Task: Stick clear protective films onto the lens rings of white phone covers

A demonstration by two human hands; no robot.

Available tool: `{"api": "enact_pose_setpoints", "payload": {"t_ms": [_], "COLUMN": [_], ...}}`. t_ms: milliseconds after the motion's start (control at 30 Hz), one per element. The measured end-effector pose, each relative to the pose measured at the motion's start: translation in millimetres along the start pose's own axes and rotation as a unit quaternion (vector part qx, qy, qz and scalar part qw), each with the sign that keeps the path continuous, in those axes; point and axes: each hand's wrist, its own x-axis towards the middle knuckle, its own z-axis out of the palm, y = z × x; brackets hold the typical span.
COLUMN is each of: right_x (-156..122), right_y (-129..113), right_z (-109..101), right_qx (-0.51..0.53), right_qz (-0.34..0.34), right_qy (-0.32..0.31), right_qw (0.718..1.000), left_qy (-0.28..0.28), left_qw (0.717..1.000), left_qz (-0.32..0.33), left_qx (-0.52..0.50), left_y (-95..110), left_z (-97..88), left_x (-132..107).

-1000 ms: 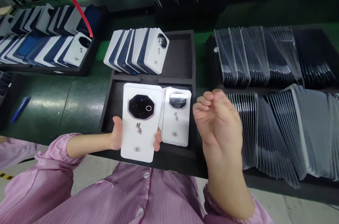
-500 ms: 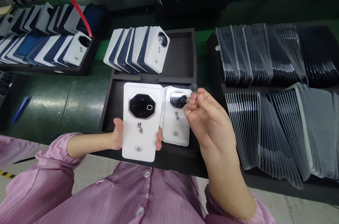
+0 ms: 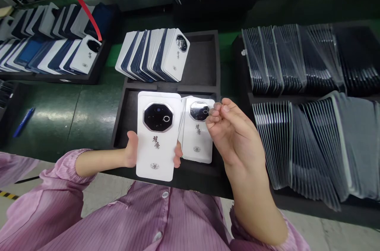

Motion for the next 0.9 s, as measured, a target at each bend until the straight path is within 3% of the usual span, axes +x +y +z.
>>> {"api": "enact_pose_setpoints", "payload": {"t_ms": [133, 367, 533, 600, 767, 900], "right_x": [-1, 0, -7, -14, -29, -30], "right_y": [-1, -1, -11, -15, -15, -13], "right_z": [3, 2, 14, 21, 32, 33], "right_qx": [0.027, -0.001, 0.03, -0.004, -0.139, -0.162], "right_qz": [0.026, 0.015, 0.033, 0.009, -0.14, -0.17], "right_qy": [0.007, -0.014, -0.001, -0.016, -0.055, -0.081], "right_qw": [0.999, 1.0, 0.999, 1.0, 0.979, 0.969], "left_qy": [-0.003, -0.011, -0.002, 0.015, 0.047, 0.038], "left_qw": [1.0, 1.0, 0.999, 0.998, 0.993, 0.993], "left_qz": [-0.006, -0.011, -0.03, -0.053, -0.085, -0.089], "left_qx": [-0.015, -0.021, -0.015, 0.009, 0.068, 0.062], "left_y": [0, 1, -2, -6, -12, -11], "left_z": [0.2, 0.1, -4.1, -7.2, -13.8, -16.0], "left_x": [0, 1, 0, 0, 2, 4]}}
